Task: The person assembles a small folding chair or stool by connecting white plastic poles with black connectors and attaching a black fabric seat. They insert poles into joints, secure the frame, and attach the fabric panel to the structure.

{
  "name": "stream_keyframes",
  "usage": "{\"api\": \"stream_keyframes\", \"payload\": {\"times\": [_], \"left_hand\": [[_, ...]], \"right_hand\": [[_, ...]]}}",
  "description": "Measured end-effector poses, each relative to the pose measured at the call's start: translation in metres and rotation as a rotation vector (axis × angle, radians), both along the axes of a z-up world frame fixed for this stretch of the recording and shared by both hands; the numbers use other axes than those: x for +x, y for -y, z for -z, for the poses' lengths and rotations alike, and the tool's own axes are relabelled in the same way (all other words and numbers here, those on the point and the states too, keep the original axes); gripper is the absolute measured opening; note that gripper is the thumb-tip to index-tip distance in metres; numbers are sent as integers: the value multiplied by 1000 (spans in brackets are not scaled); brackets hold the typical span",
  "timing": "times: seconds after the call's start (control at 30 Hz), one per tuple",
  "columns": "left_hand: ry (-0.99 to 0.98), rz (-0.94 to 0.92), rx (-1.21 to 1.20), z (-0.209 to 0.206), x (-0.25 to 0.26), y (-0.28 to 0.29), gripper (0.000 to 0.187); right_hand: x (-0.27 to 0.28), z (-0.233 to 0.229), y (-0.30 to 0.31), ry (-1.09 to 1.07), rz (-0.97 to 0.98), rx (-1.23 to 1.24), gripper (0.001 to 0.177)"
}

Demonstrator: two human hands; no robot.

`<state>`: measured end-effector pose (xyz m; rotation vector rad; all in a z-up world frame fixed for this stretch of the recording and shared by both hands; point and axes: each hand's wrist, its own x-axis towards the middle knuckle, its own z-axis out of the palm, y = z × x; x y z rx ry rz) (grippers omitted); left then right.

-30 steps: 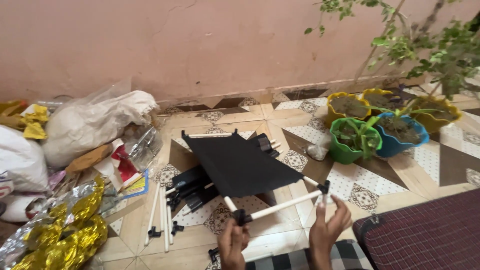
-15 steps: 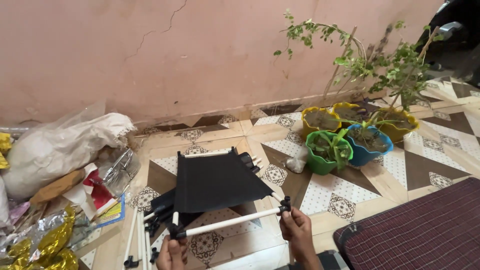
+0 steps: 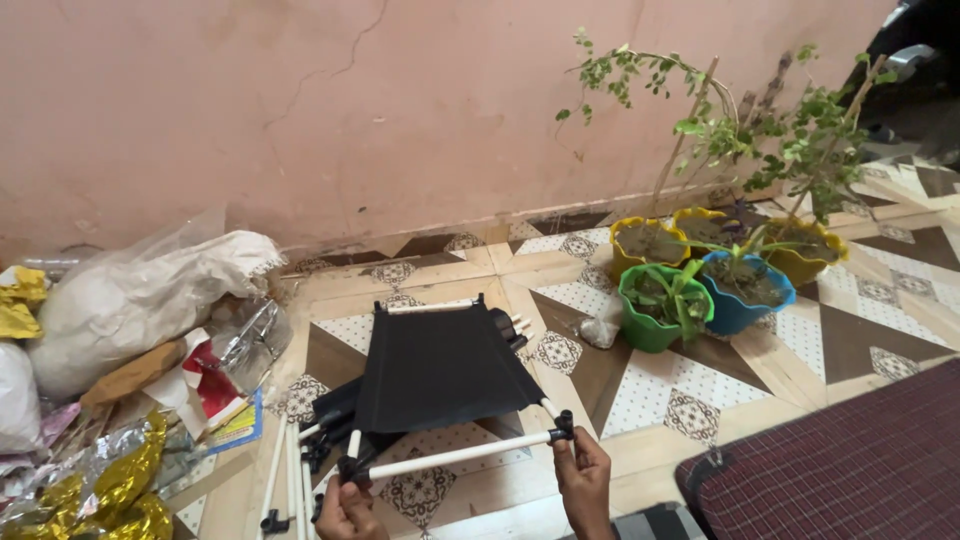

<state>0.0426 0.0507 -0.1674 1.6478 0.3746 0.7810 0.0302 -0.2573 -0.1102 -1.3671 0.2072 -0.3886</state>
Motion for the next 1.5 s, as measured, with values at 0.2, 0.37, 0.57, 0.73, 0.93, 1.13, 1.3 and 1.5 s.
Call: {"api": "stream_keyframes", "payload": {"times": [0.2,0.37,0.57,0.73,0.93,1.13,1.3,1.5], "left_hand": [[73,31,-29,-22,-10,18,51],[48,74,-90,-42,-17,27,39],[-7,144,-90,-57,-21,22,40],[11,334,-308,-67,-23,8,45],[-10,316,-619,-55,-24,16,42],[-10,242,-584,-46,-24,28,46],[-16,189,-607,-52,-23,22,45],[1,263,-476,-46,-25,11,47]], "right_hand": [[3,9,5,30,53,-15,13],[3,8,6,60,47,-38,12],[-2,-2,2,2,45,-88,20],[-2,-18,20,-2,-247,166,33],[0,-23,26,51,-209,157,36],[2,-11,19,114,-180,254,35],[-4,-2,2,-56,-294,4,33],[-7,-16,8,-56,-130,322,51]]}}
